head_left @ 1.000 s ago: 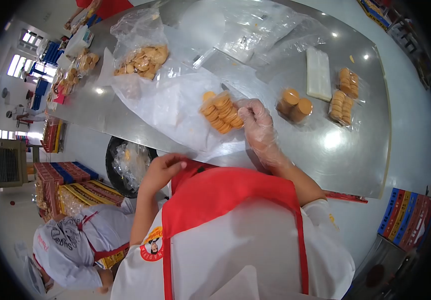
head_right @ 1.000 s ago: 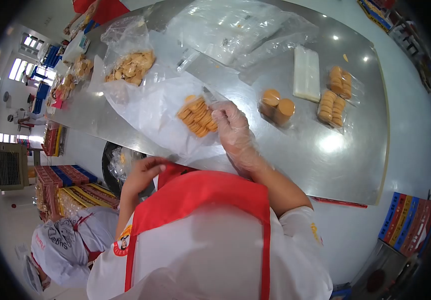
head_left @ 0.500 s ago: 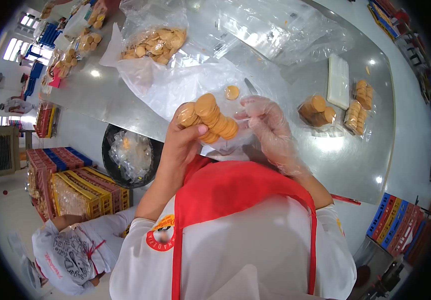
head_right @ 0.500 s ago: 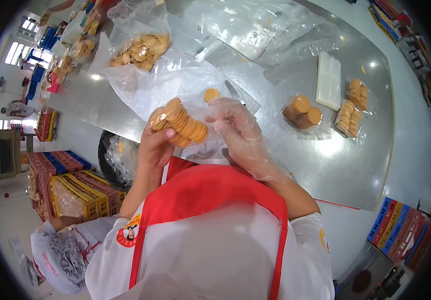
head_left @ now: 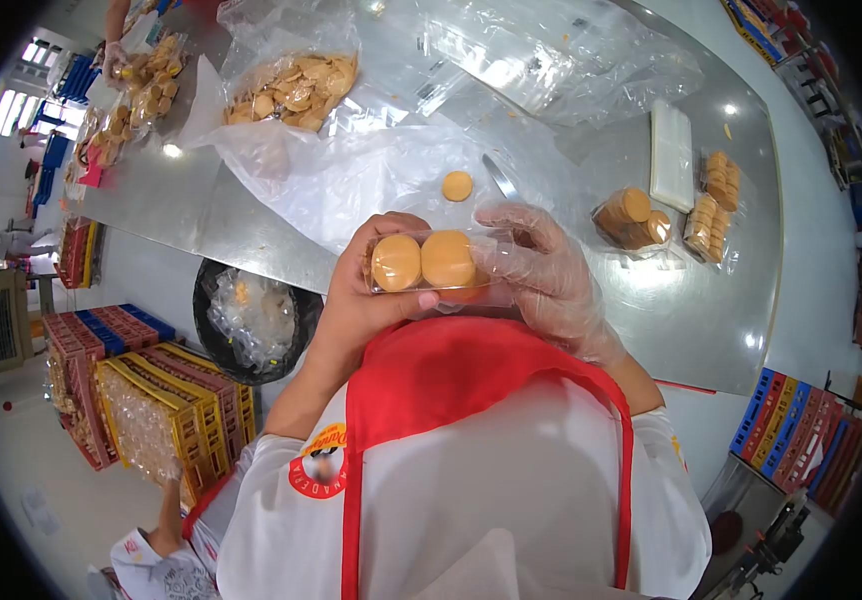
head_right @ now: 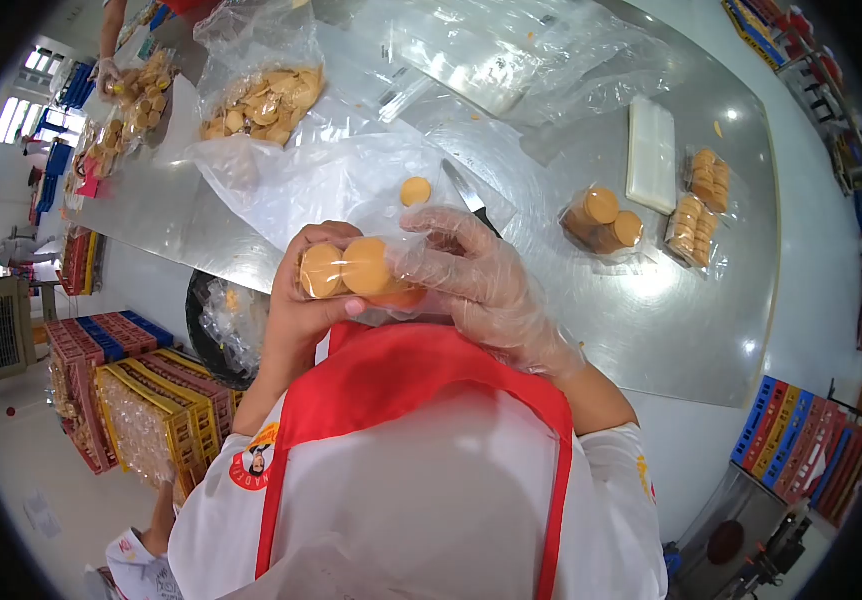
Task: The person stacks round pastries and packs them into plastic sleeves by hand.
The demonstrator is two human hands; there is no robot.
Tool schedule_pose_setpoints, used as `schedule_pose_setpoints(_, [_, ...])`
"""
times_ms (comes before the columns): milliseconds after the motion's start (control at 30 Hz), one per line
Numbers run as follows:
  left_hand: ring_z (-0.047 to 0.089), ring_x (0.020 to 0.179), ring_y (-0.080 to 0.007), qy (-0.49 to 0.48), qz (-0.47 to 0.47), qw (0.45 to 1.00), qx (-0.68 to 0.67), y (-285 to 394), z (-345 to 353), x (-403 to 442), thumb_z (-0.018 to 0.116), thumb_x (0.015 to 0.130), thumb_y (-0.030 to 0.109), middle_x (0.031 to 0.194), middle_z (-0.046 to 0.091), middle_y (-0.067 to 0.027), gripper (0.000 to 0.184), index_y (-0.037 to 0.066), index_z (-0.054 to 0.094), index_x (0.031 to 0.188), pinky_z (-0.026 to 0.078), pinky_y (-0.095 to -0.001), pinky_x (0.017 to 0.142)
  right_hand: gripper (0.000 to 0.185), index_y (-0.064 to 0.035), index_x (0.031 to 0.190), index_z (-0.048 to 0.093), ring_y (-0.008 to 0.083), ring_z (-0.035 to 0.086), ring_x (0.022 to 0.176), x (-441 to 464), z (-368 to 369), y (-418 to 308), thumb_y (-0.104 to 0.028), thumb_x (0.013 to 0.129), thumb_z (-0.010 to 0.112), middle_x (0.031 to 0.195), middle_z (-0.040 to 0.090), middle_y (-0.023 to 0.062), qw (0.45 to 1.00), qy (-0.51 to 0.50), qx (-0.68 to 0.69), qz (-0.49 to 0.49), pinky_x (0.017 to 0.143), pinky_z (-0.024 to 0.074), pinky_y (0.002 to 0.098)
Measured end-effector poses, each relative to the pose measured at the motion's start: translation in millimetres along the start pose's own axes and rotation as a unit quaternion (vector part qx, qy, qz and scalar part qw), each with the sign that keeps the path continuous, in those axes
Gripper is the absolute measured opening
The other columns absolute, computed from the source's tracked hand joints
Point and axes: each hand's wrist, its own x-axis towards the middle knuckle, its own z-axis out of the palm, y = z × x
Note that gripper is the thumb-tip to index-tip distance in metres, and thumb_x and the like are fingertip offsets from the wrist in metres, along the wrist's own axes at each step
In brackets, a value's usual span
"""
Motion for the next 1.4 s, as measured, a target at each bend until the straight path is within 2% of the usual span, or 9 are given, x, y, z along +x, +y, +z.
schedule_pose_setpoints(333, [0.053,0.112,-0.0176,0.012,-0.096,0.992,-0.083,10.8,12.9,-1.9,0.073,0.081,0.011,0.116,0.052,-0.0068,0.061,0.007,0.042,0.133,0.042,-0.0311,0.098,0.029,-0.0089,0.113,0.069,0.0272,0.059,0.090,9.1,4.6,-8.6,-0.004,0.084,0.068,0.102,0.059,0.0125,0.998,0.025,-0.056,0.027,0.079,0.0502,0.0353])
schedule_pose_setpoints(433, [0.053,0.112,-0.0178,0.010,-0.088,0.994,-0.062,-0.5,7.3,0.5,0.068,0.087,0.013,0.118,0.052,-0.0079,0.054,0.007,0.042,0.134,0.044,-0.0316,0.096,0.030,-0.0068,0.114,0.069,0.0215,0.059,0.092,2.4,14.6,0.9,-0.004,0.083,0.070,0.107,0.055,0.0119,0.995,0.064,-0.049,0.064,0.078,0.0490,0.0320])
schedule_pose_setpoints(633, [0.056,0.108,-0.0166,0.088,-0.128,0.980,-0.122,14.6,28.7,-1.0,0.060,0.094,0.010,0.117,0.054,-0.0097,0.038,0.007,0.045,0.129,0.051,-0.0320,0.091,0.025,-0.0115,0.105,0.073,0.0242,0.053,0.085,-2.1,17.4,-10.8,-0.010,0.080,0.073,0.092,0.056,0.0088,0.960,0.142,-0.241,0.014,0.076,0.0460,0.0340])
schedule_pose_setpoints(833, [0.064,0.098,-0.0211,0.047,-0.193,0.964,-0.179,12.5,10.6,-0.7,0.057,0.095,0.010,0.112,0.058,-0.0136,0.028,0.003,0.050,0.120,0.057,-0.0335,0.083,0.030,-0.0131,0.108,0.072,0.0255,0.052,0.087,-3.0,14.1,-15.5,-0.013,0.078,0.075,0.097,0.058,0.0083,0.961,0.136,-0.236,-0.041,0.081,0.0432,0.0378])
schedule_pose_setpoints(1033, [0.064,0.104,-0.0281,0.028,-0.226,0.930,-0.287,5.7,6.6,1.6,0.051,0.095,0.011,0.119,0.057,-0.0191,0.031,-0.001,0.046,0.123,0.058,-0.0382,0.086,0.033,-0.0099,0.111,0.069,0.0277,0.052,0.094,-6.0,2.8,-24.8,-0.021,0.081,0.074,0.105,0.060,0.0080,0.963,0.096,-0.239,-0.072,0.085,0.0432,0.0393])
schedule_pose_setpoints(1133, [0.063,0.106,-0.0296,0.018,-0.241,0.920,-0.309,0.0,2.5,2.4,0.050,0.096,0.014,0.122,0.056,-0.0203,0.034,-0.002,0.045,0.125,0.057,-0.0394,0.087,0.036,-0.0074,0.114,0.067,0.0302,0.054,0.097,-2.4,-3.8,-33.4,-0.027,0.085,0.071,0.110,0.062,0.0104,0.969,0.051,-0.239,-0.028,0.087,0.0440,0.0392])
schedule_pose_setpoints(1233, [0.062,0.109,-0.0306,0.020,-0.250,0.912,-0.324,-2.1,2.3,1.3,0.051,0.095,0.015,0.123,0.055,-0.0209,0.037,-0.002,0.043,0.128,0.057,-0.0419,0.089,0.038,-0.0051,0.118,0.065,0.0282,0.056,0.099,-5.7,-0.5,-34.5,-0.031,0.091,0.067,0.113,0.063,0.0122,0.990,0.056,-0.113,0.059,0.088,0.0445,0.0365])
schedule_pose_setpoints(1333, [0.061,0.112,-0.0324,-0.006,-0.258,0.889,-0.378,0.2,0.2,-0.6,0.050,0.096,0.017,0.126,0.054,-0.0222,0.041,-0.001,0.041,0.132,0.056,-0.0440,0.089,0.041,-0.0037,0.120,0.064,0.0229,0.057,0.101,-6.6,3.3,-39.6,-0.033,0.091,0.067,0.114,0.063,0.0115,0.965,0.071,0.155,0.199,0.089,0.0452,0.0330])
schedule_pose_setpoints(1400, [0.061,0.113,-0.0336,-0.004,-0.233,0.897,-0.376,6.7,6.5,-3.8,0.055,0.094,0.018,0.128,0.054,-0.0230,0.049,0.001,0.038,0.137,0.056,-0.0449,0.090,0.042,-0.0032,0.127,0.059,0.0193,0.055,0.110,-6.6,-1.6,-39.2,-0.023,0.091,0.066,0.122,0.060,0.0097,0.946,0.038,0.169,0.274,0.094,0.0452,0.0335])
